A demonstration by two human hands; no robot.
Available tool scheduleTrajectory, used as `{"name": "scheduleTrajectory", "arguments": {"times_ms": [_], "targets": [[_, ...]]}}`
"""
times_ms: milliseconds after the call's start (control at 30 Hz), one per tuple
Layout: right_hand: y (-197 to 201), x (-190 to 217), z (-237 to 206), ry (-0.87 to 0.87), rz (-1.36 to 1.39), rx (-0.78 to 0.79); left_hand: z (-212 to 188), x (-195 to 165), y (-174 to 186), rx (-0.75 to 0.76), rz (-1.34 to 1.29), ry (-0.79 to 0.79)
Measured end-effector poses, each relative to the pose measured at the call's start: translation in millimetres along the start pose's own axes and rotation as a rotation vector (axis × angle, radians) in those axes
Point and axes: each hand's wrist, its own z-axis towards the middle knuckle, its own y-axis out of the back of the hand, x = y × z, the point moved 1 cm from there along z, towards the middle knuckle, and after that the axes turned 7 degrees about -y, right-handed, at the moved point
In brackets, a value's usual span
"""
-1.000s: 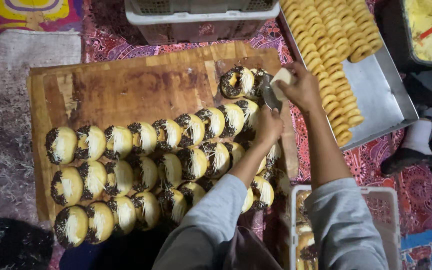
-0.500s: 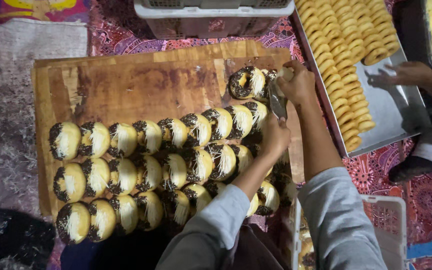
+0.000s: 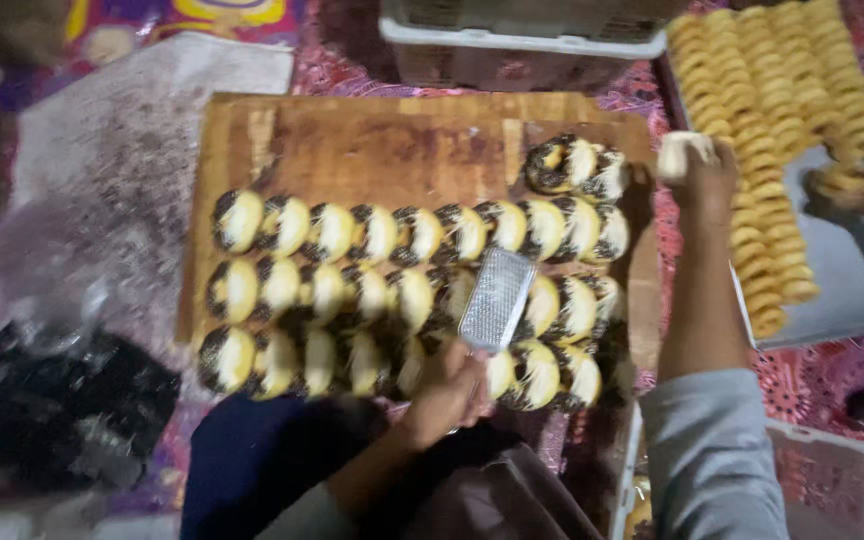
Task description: The person grates a white block over rows of ring-shaped pastries on a wooden board, then places the block into a plastic bag. The person then picks up a pastry, wraps it in a clear plastic bag, and places it into a white basket.
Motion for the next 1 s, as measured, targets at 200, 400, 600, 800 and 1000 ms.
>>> {"name": "scheduleTrajectory", "arguments": {"times_ms": [200, 400, 600, 800, 1000], "targets": [[-37.4, 14.3, -84.5, -0.241, 0.666, 0.373, -105.0, 17.6, 76.2, -0.335, 0.015, -0.070], [-180.6, -43.3, -341.1, -0.486, 0.687, 0.998, -191.5, 57.1, 113.6, -0.543, -0.111, -0.365], [-258.5, -148.1, -585.4, -1.134, 0.966, 1.743, -300.5, 121.7, 164.4, -1.105, 0.179, -0.557], [-316.7, -161.1, -685.2, -0.393, -0.514, 1.394, -330.8, 121.1, 226.9, -1.208, -0.056, -0.756], [-429.3, -158.6, -666.4, -0.460, -0.300, 1.465, -381.1, 99.0, 328.9, -1.123, 0.158, -0.919]]}}
